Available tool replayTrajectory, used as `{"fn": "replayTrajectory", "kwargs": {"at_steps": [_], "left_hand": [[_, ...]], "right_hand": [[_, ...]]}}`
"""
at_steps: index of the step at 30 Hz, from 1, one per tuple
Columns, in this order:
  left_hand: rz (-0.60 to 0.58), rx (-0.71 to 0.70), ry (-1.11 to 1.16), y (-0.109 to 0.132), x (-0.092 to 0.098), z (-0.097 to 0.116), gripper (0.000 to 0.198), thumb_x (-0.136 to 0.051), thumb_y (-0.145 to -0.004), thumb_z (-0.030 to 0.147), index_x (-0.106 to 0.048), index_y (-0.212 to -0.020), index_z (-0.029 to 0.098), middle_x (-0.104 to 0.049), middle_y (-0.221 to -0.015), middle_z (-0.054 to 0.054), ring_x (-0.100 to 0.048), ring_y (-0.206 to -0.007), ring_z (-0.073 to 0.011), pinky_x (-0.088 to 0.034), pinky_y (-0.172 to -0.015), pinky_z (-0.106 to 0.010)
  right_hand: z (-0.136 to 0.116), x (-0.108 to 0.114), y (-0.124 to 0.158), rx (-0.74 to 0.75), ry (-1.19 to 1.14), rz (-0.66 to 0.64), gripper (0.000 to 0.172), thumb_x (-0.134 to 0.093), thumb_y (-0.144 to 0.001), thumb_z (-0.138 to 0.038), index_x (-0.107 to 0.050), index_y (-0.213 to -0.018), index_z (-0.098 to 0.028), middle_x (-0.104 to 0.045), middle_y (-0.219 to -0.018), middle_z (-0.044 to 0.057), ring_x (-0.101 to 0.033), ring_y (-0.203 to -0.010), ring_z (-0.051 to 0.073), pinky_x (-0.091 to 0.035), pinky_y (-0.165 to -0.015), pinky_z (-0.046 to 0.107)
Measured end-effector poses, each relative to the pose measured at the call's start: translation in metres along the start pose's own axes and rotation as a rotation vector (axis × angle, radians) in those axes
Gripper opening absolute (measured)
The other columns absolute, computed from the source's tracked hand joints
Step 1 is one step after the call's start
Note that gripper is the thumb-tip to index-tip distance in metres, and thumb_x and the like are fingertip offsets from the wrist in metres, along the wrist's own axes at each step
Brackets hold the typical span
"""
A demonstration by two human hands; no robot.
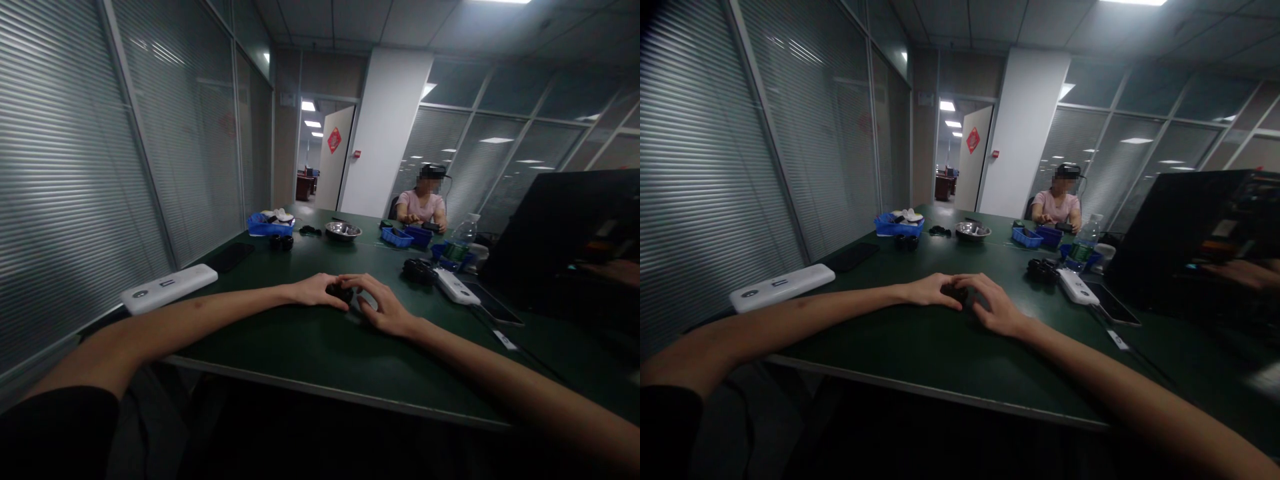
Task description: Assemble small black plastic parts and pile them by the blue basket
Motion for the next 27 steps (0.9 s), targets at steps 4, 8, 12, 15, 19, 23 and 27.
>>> {"fn": "replayTrajectory", "kwargs": {"at_steps": [4, 8, 12, 15, 19, 23, 27], "left_hand": [[-0.004, 0.006, 0.009, 0.001, 0.000, 0.001, 0.055, -0.079, -0.079, 0.048, -0.066, -0.121, 0.015, -0.068, -0.118, -0.008, -0.063, -0.108, -0.0236, -0.045, -0.093, -0.034], [0.005, 0.022, -0.003, 0.001, 0.000, 0.001, 0.053, -0.078, -0.080, 0.049, -0.066, -0.118, 0.014, -0.069, -0.112, -0.007, -0.063, -0.105, -0.0231, -0.045, -0.089, -0.032], [0.006, 0.022, -0.025, 0.000, 0.000, 0.000, 0.053, -0.078, -0.078, 0.052, -0.066, -0.113, 0.014, -0.068, -0.107, -0.006, -0.063, -0.101, -0.0226, -0.044, -0.085, -0.031], [0.002, 0.004, -0.030, 0.000, 0.000, 0.000, 0.051, -0.078, -0.078, 0.052, -0.066, -0.109, 0.014, -0.066, -0.103, -0.005, -0.062, -0.096, -0.0213, -0.043, -0.081, -0.030], [0.004, 0.003, -0.045, 0.000, 0.001, 0.001, 0.049, -0.077, -0.078, 0.053, -0.065, -0.106, 0.014, -0.063, -0.097, -0.003, -0.059, -0.091, -0.0193, -0.041, -0.077, -0.029], [0.003, 0.022, -0.055, 0.000, 0.000, 0.002, 0.049, -0.076, -0.078, 0.056, -0.064, -0.102, 0.015, -0.060, -0.093, -0.002, -0.057, -0.087, -0.0183, -0.040, -0.075, -0.028], [0.006, 0.014, -0.065, 0.000, -0.001, 0.003, 0.050, -0.075, -0.078, 0.057, -0.064, -0.102, 0.014, -0.061, -0.094, -0.002, -0.057, -0.087, -0.0185, -0.041, -0.075, -0.029]], "right_hand": [[0.000, 0.001, -0.001, -0.027, 0.033, 0.041, 0.032, -0.051, -0.100, -0.026, -0.056, -0.132, -0.023, -0.059, -0.132, 0.013, -0.059, -0.119, 0.028, -0.051, -0.101, 0.049], [0.006, -0.002, -0.002, -0.077, 0.099, 0.044, 0.031, -0.061, -0.098, -0.034, -0.061, -0.128, -0.024, -0.061, -0.116, 0.010, -0.062, -0.103, 0.025, -0.055, -0.089, 0.042], [0.007, -0.004, -0.003, -0.060, 0.118, 0.038, 0.030, -0.060, -0.099, -0.032, -0.063, -0.127, -0.024, -0.061, -0.115, 0.010, -0.061, -0.103, 0.025, -0.055, -0.091, 0.043], [0.006, -0.003, -0.003, -0.050, 0.107, 0.033, 0.029, -0.060, -0.099, -0.030, -0.063, -0.128, -0.024, -0.061, -0.116, 0.010, -0.061, -0.105, 0.024, -0.055, -0.092, 0.043], [0.003, -0.003, -0.004, -0.035, 0.089, 0.024, 0.029, -0.059, -0.098, -0.028, -0.062, -0.127, -0.025, -0.062, -0.116, 0.010, -0.061, -0.106, 0.025, -0.054, -0.093, 0.044], [-0.001, -0.002, -0.004, -0.016, 0.068, -0.001, 0.029, -0.057, -0.098, -0.025, -0.061, -0.127, -0.025, -0.062, -0.119, 0.010, -0.060, -0.109, 0.026, -0.053, -0.095, 0.045], [-0.003, -0.002, -0.003, 0.004, 0.055, -0.006, 0.029, -0.054, -0.098, -0.022, -0.062, -0.126, -0.025, -0.064, -0.119, 0.010, -0.060, -0.110, 0.026, -0.053, -0.096, 0.047]]}}
Point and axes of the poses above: each hand's wrist, its own y-axis away from the middle knuckle, its own x-axis out of the back of the hand, z = x × y, the point moved 4 cm from there along -y, towards the middle knuckle
